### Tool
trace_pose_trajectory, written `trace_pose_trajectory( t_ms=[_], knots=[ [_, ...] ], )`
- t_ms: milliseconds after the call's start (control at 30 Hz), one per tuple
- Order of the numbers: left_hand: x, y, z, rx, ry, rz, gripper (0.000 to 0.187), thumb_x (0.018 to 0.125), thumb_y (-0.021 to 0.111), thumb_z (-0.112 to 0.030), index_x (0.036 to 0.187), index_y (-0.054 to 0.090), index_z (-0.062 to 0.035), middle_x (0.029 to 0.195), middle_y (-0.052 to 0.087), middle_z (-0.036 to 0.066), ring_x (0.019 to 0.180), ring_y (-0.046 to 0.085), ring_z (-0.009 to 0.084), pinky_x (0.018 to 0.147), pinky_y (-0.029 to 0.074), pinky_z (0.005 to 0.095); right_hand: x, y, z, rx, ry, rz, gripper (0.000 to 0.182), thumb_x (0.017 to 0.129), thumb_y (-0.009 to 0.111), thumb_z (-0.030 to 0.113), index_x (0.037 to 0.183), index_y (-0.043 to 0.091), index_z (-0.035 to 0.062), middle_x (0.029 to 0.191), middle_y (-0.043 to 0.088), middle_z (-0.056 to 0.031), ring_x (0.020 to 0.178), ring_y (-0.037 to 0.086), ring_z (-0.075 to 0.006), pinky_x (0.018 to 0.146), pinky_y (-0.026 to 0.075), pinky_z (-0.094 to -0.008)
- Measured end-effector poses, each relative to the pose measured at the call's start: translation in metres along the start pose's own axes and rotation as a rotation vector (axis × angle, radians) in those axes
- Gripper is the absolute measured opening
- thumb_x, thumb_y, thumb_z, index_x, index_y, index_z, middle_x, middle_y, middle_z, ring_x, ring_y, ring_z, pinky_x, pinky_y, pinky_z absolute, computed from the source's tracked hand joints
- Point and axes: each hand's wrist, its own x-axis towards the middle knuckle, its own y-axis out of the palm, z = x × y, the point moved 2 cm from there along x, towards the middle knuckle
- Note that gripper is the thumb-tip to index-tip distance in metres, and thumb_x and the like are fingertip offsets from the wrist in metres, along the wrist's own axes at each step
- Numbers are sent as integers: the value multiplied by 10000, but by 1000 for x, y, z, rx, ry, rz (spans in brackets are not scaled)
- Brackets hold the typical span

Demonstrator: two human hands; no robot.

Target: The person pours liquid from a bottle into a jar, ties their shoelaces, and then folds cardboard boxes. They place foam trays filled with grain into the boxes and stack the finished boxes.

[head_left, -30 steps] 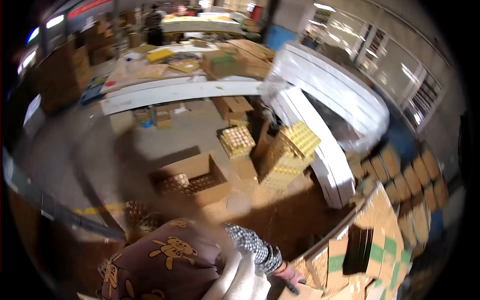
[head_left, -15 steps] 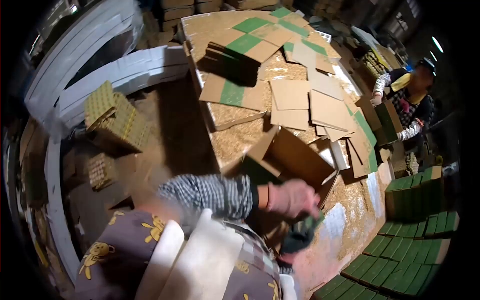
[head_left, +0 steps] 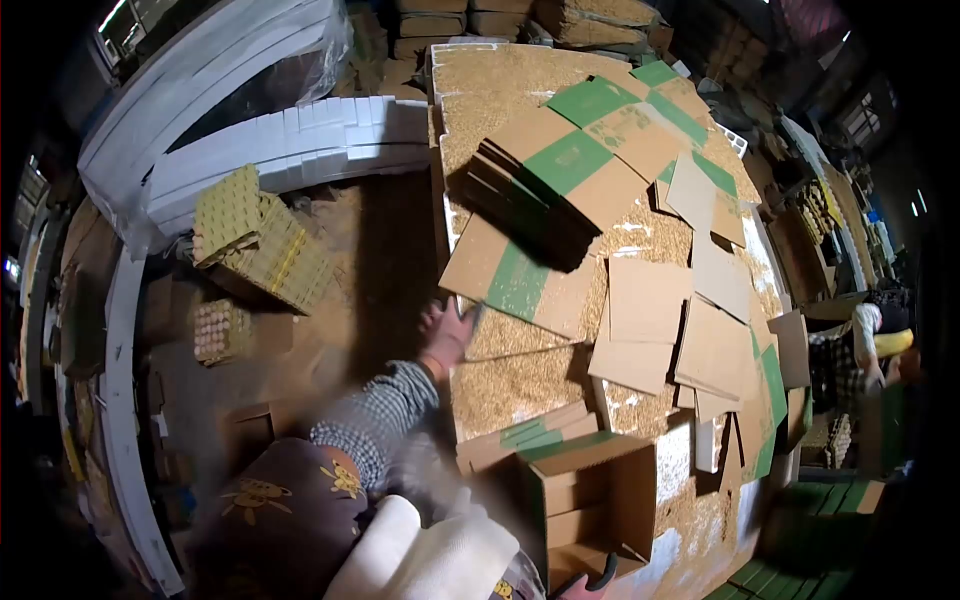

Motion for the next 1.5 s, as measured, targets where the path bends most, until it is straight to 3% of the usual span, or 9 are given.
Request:
trace_pose_trajectory(
  t_ms=[300, 533, 833, 900, 1000, 1133, 1200, 1400, 1500],
  knots=[
    [-15, 10, -2, -1345, -329, 465, 573, 791, 734, -132, 1291, 457, -91, 1064, 612, 125, 923, 634, 236, 750, 543, 373, 8, -2, 31, 86, -27, 106, 684, 661, 425, -62, 1342, 469, -19, 1288, 544, -171, 1225, 490, -267, 1070, 348, -359],
    [-118, -152, -11, -881, 153, 628, 617, 838, 609, -155, 1408, 403, -39, 1325, 519, 137, 1195, 519, 253, 986, 454, 357, 15, -74, 32, -81, 2, 117, 633, 717, 402, -60, 1337, 495, 25, 1299, 542, -166, 1181, 539, -251, 1016, 414, -342],
    [-217, -161, -148, -947, -174, 1537, 366, 947, 518, -171, 1247, 539, 38, 1121, 652, 164, 1003, 656, 232, 895, 545, 352, 23, -22, 26, -168, -146, -4, 724, 744, 533, -30, 1435, 339, 72, 1366, 415, -245, 1216, 461, -400, 1007, 401, -418],
    [-248, -122, -163, -704, -33, 1573, 365, 940, 546, -176, 1247, 546, 21, 1164, 633, 137, 1048, 629, 206, 934, 512, 329, 11, -5, -52, 104, -155, 96, 559, 880, 430, 180, 1427, 362, 87, 1384, 443, -173, 1251, 449, -345, 1056, 364, -405],
    [-260, -64, -177, -601, 1160, 1503, 563, 903, 621, -125, 1402, 391, -4, 1222, 572, 80, 1030, 581, 109, 869, 511, 236, -10, -35, -48, -232, -292, 376, 500, 998, 362, 377, 1397, 411, 79, 1375, 501, -121, 1276, 455, -292, 1090, 338, -410],
    [-262, -43, -188, -525, 558, 1587, 693, 855, 684, -114, 1447, 329, -47, 1155, 610, 82, 978, 594, 105, 772, 510, 234, -10, -48, 8, -600, -30, 889, 553, 890, 569, 256, 1376, 423, 37, 1347, 504, -170, 1225, 487, -334, 1053, 367, -382],
    [-252, -29, -173, -33, 951, 1373, 739, 857, 675, -260, 1455, 299, -41, 1068, 649, 149, 883, 641, 198, 760, 514, 311, -12, -48, 13, -139, 20, 155, 637, 818, 654, 197, 1373, 401, 14, 1233, 556, -232, 1114, 557, -347, 969, 425, -391],
    [-298, -12, -173, 1077, 1972, 698, 173, 696, 754, -236, 754, 704, -80, 849, 707, 105, 770, 685, 251, 656, 553, 335, -12, -59, 52, 124, -95, 156, 722, 753, 546, -13, 1440, 324, 13, 1372, 469, -179, 1221, 487, -267, 1020, 386, -327],
    [-319, -6, -181, 750, 1969, 1106, 176, 822, 647, -228, 929, 668, -90, 896, 687, 78, 828, 666, 230, 693, 541, 343, -8, -58, 54, 220, -35, 127, 728, 728, 518, -44, 1433, 341, 0, 1438, 420, -140, 1333, 381, -243, 1110, 273, -313]
  ],
)
